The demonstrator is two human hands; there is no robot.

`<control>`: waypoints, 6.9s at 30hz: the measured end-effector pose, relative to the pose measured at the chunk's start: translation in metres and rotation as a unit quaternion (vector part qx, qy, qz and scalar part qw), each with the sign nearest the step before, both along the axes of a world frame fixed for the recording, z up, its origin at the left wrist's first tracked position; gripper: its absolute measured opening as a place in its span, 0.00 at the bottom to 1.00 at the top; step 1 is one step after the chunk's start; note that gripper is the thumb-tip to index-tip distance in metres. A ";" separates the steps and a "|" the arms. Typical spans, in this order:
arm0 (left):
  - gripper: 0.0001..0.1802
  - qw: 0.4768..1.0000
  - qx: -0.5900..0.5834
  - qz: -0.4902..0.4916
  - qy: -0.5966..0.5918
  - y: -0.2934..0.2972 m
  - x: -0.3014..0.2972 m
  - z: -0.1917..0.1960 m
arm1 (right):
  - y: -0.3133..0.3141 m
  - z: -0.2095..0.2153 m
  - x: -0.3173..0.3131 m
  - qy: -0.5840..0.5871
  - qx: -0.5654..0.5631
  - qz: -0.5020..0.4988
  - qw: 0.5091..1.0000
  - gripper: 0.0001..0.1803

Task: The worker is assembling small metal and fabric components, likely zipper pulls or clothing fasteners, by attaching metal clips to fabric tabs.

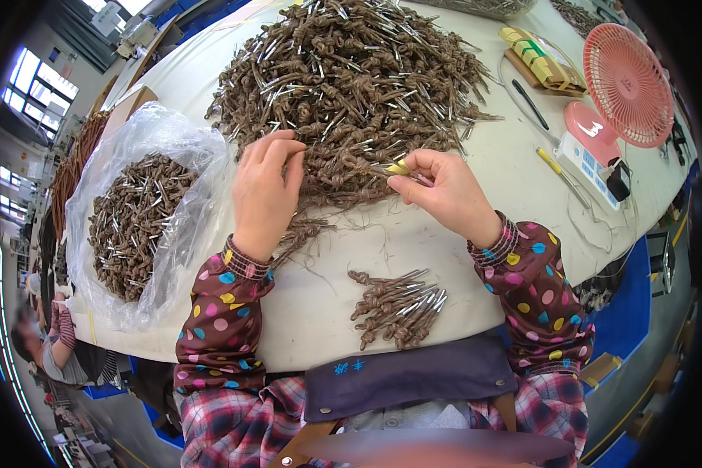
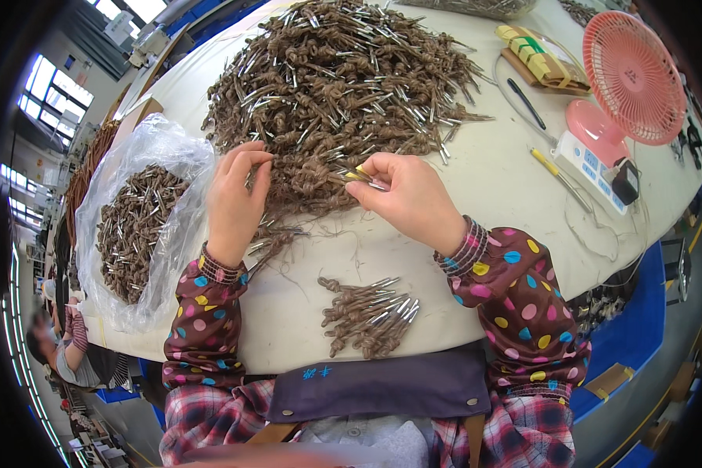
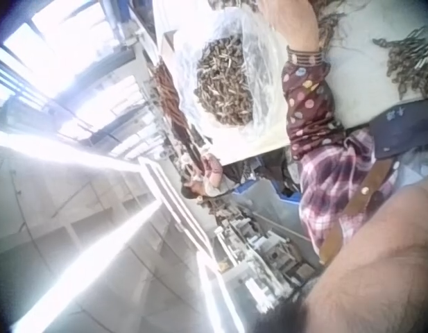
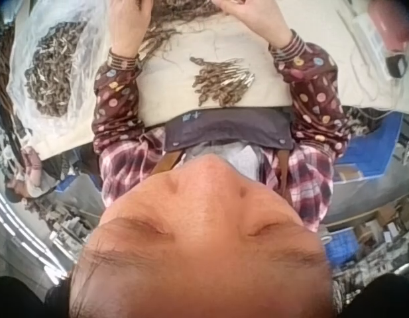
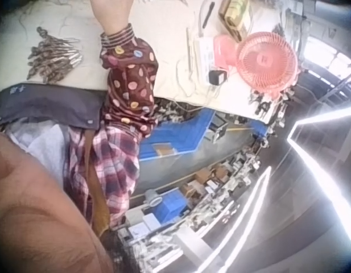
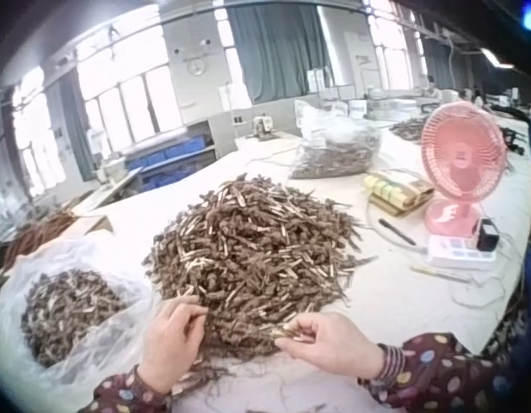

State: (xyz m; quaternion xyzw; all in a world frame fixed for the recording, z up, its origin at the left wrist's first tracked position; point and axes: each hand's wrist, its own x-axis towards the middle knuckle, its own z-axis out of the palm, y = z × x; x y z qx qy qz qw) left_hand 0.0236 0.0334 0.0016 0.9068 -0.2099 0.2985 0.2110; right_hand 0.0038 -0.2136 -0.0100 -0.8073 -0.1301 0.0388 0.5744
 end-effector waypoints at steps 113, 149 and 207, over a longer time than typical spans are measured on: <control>0.10 0.969 -0.105 -0.152 0.164 -0.035 -0.025 -0.010 | 0.020 -0.004 -0.018 -0.134 0.073 -0.046 0.987 0.06; 0.09 0.978 -0.054 -0.156 0.131 -0.033 -0.029 -0.004 | 0.017 -0.003 -0.017 -0.102 0.066 -0.040 0.992 0.10; 0.05 0.948 -0.128 -0.218 0.193 -0.031 -0.027 -0.020 | 0.001 0.006 -0.023 -0.272 -0.202 0.003 0.941 0.15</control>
